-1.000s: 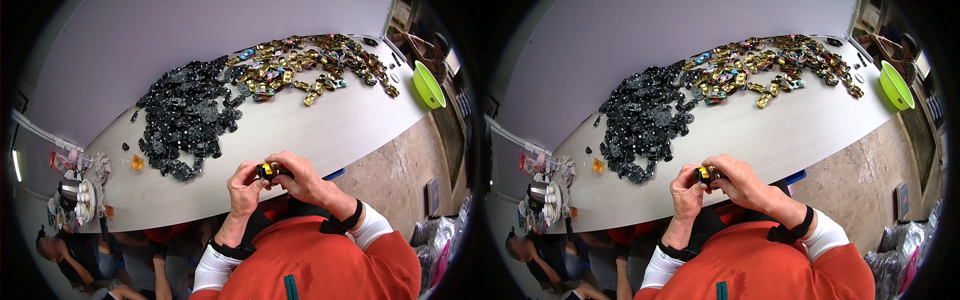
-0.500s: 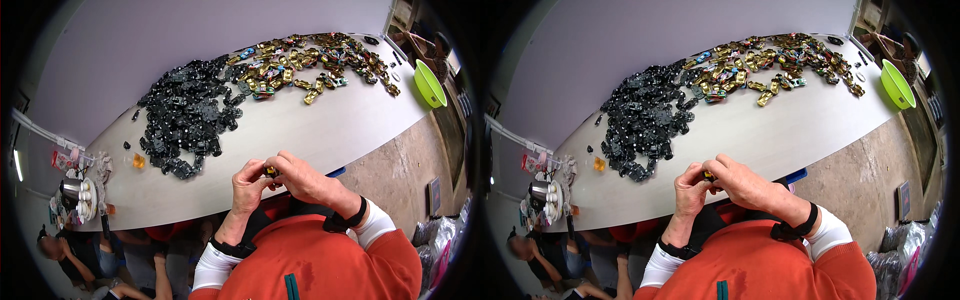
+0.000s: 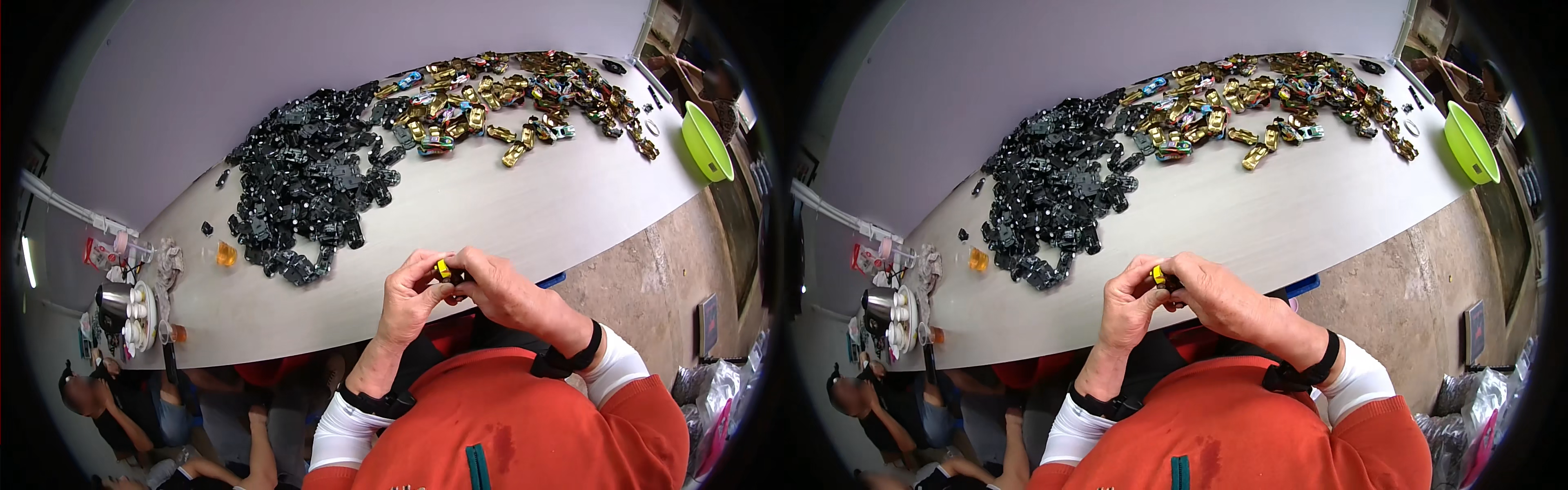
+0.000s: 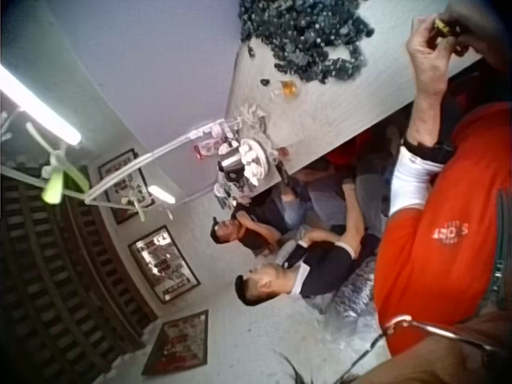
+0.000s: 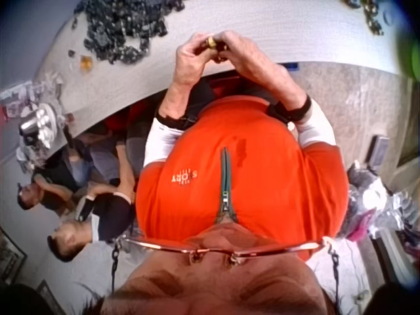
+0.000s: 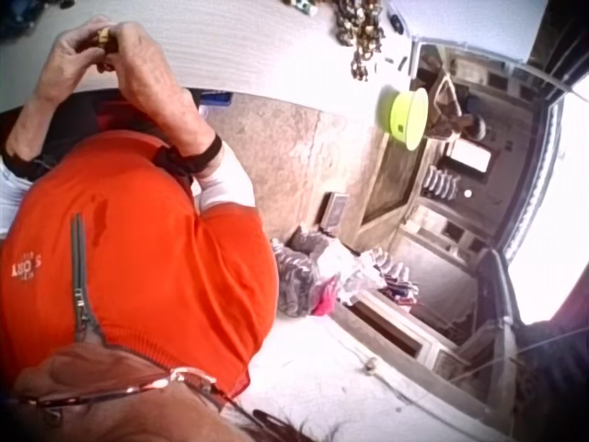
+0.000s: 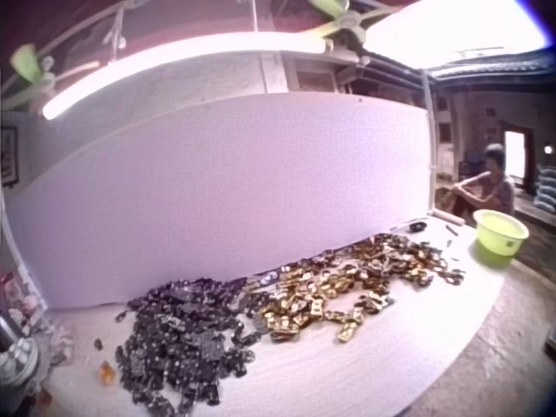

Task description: The person assembles small toy cars by hand at a table. They pick up a black chassis and a colored body, fit the two parts together, and place the completed unit on the table. The process is repeated continuously with different colored bodies.

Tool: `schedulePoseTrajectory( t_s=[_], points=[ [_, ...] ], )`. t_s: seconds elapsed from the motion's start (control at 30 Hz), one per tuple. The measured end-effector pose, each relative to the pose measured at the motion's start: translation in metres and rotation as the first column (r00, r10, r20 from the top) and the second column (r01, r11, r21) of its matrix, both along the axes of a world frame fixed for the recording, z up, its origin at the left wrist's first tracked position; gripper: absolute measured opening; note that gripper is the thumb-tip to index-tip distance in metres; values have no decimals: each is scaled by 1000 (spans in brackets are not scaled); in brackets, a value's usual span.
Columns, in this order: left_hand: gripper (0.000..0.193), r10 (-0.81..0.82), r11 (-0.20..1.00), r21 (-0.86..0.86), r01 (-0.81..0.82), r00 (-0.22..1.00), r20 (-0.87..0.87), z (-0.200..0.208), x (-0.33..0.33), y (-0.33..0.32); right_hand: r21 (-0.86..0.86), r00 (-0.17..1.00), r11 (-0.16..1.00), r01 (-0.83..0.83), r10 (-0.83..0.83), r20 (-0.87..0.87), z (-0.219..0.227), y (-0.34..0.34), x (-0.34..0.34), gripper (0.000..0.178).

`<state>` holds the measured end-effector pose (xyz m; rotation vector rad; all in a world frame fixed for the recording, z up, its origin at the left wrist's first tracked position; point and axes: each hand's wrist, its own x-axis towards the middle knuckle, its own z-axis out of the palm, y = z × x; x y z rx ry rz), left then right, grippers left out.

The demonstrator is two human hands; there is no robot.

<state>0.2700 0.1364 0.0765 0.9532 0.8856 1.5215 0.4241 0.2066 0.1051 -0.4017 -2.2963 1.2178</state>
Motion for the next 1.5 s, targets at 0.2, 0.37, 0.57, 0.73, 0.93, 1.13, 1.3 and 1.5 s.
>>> schedulePoseTrajectory(
  t_s=[0.2, 0.37, 0.57, 0.73, 0.93, 1.13, 1.3, 1.5],
  points=[
    [30, 79, 989, -144, -39, 954, 289, -7, -6, 4, -50, 991, 990, 135, -136, -19, 5, 1, -8, 29],
    [25, 97, 987, -143, -68, 973, 209, -12, -7, 4, -352, 995, 931, 101, -103, 15, -9, 9, -11, 30],
    [15, 80, 984, -180, -12, 923, 377, -29, -16, 4, -444, 987, 888, 120, -156, -45, -27, 15, -9, 16],
    [11, 213, 957, -272, -100, 881, 422, -41, -16, 6, -712, 994, 696, 98, -105, 34, -32, 15, 4, 12],
    [11, 177, 960, -274, -63, 893, 414, -42, -14, 9, -748, 995, 656, 99, -91, 52, -27, 10, -1, 22],
    [16, 163, 963, -265, -43, 878, 449, -45, -7, 8, -807, 996, 590, 13, -78, -41, -36, 10, -5, 19],
    [17, 177, 956, -289, -51, 886, 429, -38, 0, 8, -738, 995, 674, 17, -85, -54, -39, 11, -2, 13],
    [16, 340, 934, -152, -324, 935, 96, -27, 16, 11, -645, 958, 752, 135, -265, -108, -54, 7, -10, 15]
  ],
)
